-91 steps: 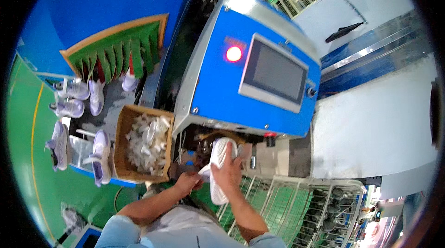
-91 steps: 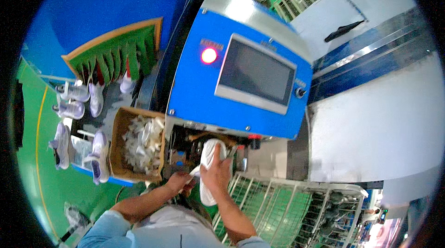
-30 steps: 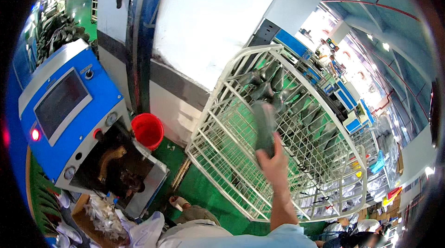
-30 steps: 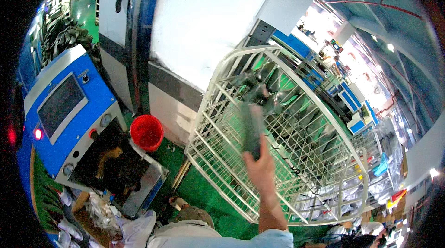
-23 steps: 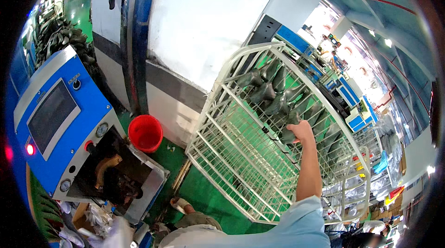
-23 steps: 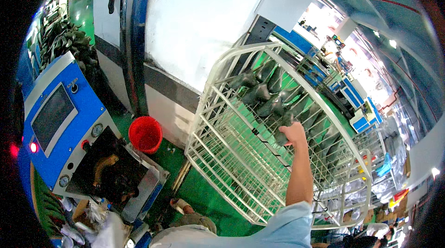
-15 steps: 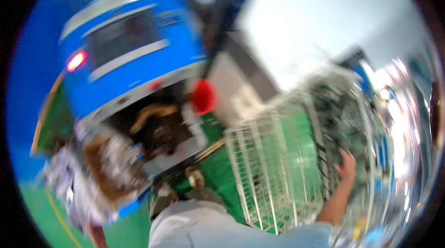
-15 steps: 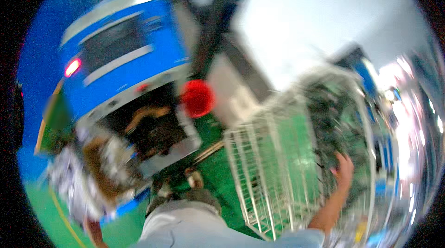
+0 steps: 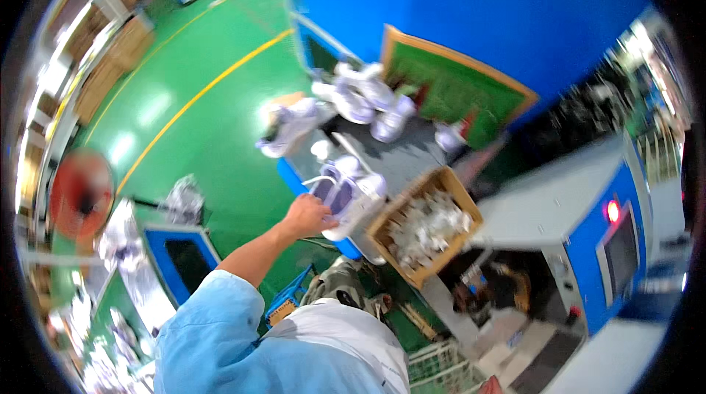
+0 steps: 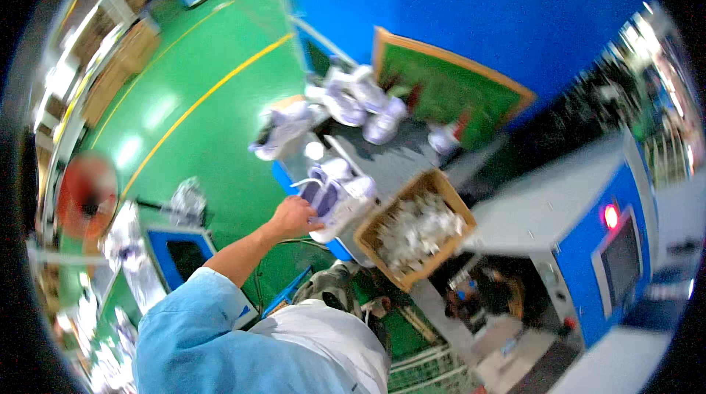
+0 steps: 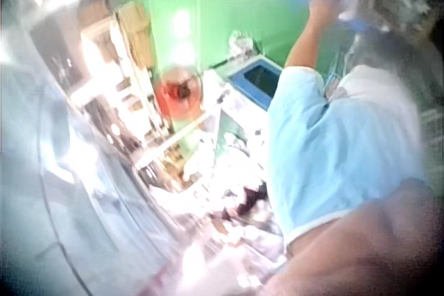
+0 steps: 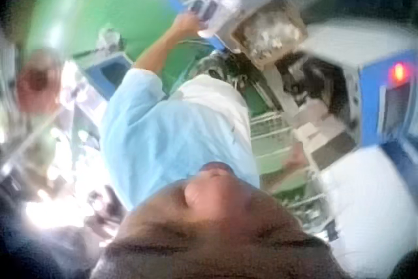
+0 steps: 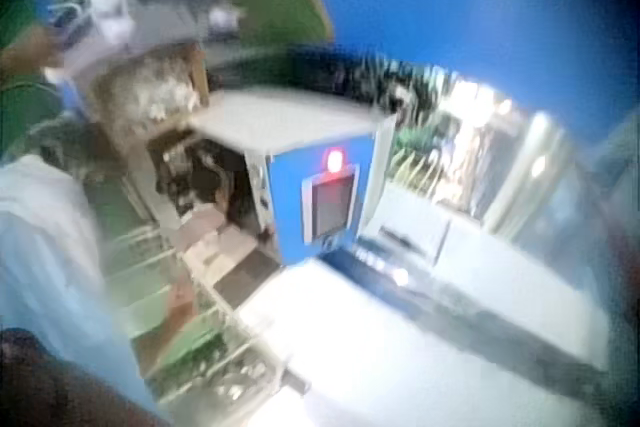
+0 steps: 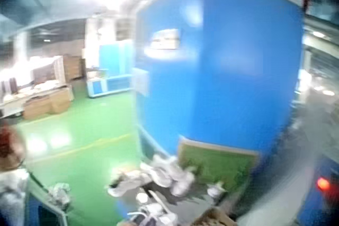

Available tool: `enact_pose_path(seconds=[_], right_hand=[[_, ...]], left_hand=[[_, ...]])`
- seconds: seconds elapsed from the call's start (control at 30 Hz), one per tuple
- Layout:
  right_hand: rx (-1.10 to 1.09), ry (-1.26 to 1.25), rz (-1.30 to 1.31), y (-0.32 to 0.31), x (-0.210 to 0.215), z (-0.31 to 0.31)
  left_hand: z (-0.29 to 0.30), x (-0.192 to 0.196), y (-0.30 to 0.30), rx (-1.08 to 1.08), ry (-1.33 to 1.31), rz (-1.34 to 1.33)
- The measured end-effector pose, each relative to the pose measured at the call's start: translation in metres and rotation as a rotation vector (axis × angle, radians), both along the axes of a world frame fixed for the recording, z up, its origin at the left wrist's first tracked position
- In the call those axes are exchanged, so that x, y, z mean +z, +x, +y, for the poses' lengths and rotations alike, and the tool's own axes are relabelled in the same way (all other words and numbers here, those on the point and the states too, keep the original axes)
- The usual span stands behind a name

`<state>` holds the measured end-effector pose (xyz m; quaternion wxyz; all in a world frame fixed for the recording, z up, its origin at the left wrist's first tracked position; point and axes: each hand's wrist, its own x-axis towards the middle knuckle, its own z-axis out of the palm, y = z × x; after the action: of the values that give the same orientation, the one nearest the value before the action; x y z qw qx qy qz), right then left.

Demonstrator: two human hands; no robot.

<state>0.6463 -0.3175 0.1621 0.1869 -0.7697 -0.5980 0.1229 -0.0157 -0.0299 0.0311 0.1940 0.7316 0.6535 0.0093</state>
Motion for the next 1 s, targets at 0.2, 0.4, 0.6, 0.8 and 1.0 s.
enact_pose_path(seconds=[0.2,0.4,0.6,0.8,1.0], right_hand=[[0.271,-0.171,-0.196,-0.103,-0.004,0.17],[0.606,-0.236,-0.253,-0.191,0.046,0.224],[0.79,-0.339,-0.111,-0.201,0.019,0.263],[0.756,0.414,-0.166,-0.258,0.049,0.296],[0.048,0.768,-0.816,-0.225,0.054,0.4]], left_hand=[[-0.18,0.031,-0.084,0.393,-0.045,-0.125],[-0.453,0.068,-0.149,0.959,-0.081,0.316],[-0.623,0.135,-0.192,1.99,0.412,1.259],[-0.432,0.072,-0.212,1.499,0.644,0.404],[-0.138,-0.01,-0.165,0.869,0.177,-0.267]])
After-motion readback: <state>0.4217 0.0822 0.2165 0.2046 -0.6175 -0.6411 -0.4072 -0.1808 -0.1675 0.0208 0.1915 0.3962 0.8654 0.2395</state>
